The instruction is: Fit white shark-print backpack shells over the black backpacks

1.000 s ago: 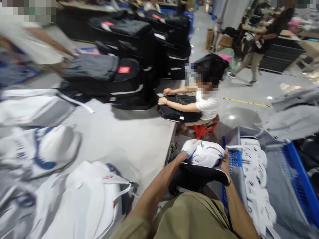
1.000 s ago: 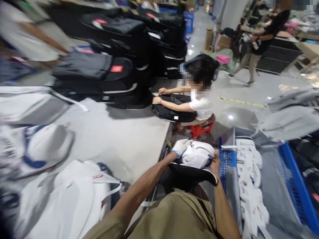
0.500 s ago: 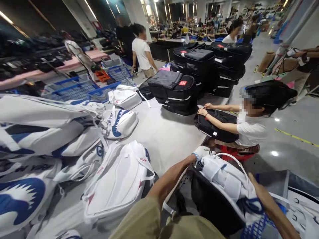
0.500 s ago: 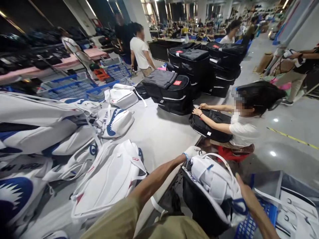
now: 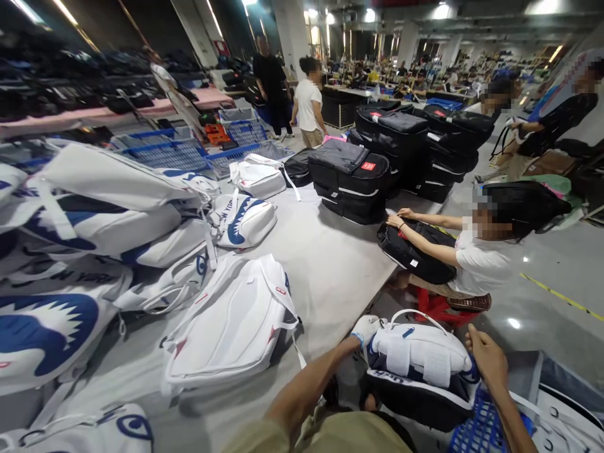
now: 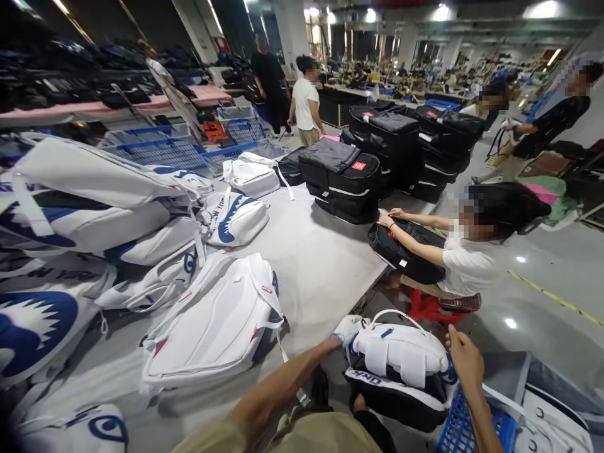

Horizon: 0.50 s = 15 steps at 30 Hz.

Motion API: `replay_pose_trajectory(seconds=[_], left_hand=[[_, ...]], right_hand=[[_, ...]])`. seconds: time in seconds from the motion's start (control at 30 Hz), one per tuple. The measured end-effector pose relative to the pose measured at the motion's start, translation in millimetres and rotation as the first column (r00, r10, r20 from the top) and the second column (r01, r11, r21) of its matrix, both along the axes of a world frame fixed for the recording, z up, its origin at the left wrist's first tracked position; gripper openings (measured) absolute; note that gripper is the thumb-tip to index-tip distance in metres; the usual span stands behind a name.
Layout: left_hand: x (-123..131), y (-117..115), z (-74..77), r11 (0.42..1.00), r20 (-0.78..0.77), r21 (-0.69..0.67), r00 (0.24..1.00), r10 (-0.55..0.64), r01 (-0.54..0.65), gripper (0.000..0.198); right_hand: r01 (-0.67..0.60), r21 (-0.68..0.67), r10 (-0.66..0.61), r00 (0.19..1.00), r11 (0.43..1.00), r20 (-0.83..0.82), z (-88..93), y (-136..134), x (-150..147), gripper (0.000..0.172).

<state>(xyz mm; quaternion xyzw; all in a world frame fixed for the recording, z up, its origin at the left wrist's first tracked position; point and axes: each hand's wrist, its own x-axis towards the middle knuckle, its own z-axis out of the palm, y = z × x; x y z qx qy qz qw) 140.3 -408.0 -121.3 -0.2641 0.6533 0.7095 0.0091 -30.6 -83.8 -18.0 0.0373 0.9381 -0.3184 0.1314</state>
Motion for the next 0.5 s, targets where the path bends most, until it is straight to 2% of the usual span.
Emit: replay_pose_trajectory(seconds=[0.07, 0.13, 0.2, 0.27, 0.3, 0.37, 0.43, 0.5], left_hand=[[19, 13, -9.0, 0.999, 0.002, 0.043, 1.000, 0.003, -0.003, 0.069], [39, 30, -19.3, 0.995, 0.011, 0.100, 1.000, 0.012, -0.013, 0.077], [57, 47, -28.3, 0.986, 0.028, 0.168, 1.000, 0.013, -0.017, 0.080], [74, 63, -34.6, 0.972, 0.042, 0.237, 0.999, -0.008, -0.002, 0.081], [81, 69, -36.8, 0.963, 0.042, 0.270, 0.999, -0.026, 0.014, 0.081], [93, 77, -39.7, 0.944, 0.027, 0.325, 0.997, -0.066, 0.054, 0.079], [101, 83, -42.0, 0.926, 0.019, 0.364, 0.993, -0.116, 0.101, 0.075], [103, 86, -44.2, 0.912, 0.041, 0.384, 0.984, -0.175, 0.146, 0.065]], right_hand=[[0.053, -0.077, -0.058, 0.996, 0.996, -0.066, 16.7, -1, 25, 0.072], [-0.025, -0.138, 0.005, 0.989, 0.990, -0.147, 25.8, -6, 60, 0.069], [-0.168, -0.102, 0.137, 0.957, 0.981, -0.257, 24.2, -9, 100, 0.067], [-0.200, 0.020, 0.194, 0.915, 0.980, -0.353, 12.5, -1, 135, 0.074], [-0.141, 0.073, 0.158, 0.912, 0.987, -0.378, 4.1, 9, 149, 0.083], [0.085, 0.111, -0.039, 0.932, 0.990, -0.360, -14.4, 38, 167, 0.110], [0.324, 0.122, -0.290, 0.928, 0.938, -0.236, -30.1, 70, 174, 0.141], [0.477, 0.142, -0.469, 0.879, 0.867, -0.086, -39.3, 90, 177, 0.160]])
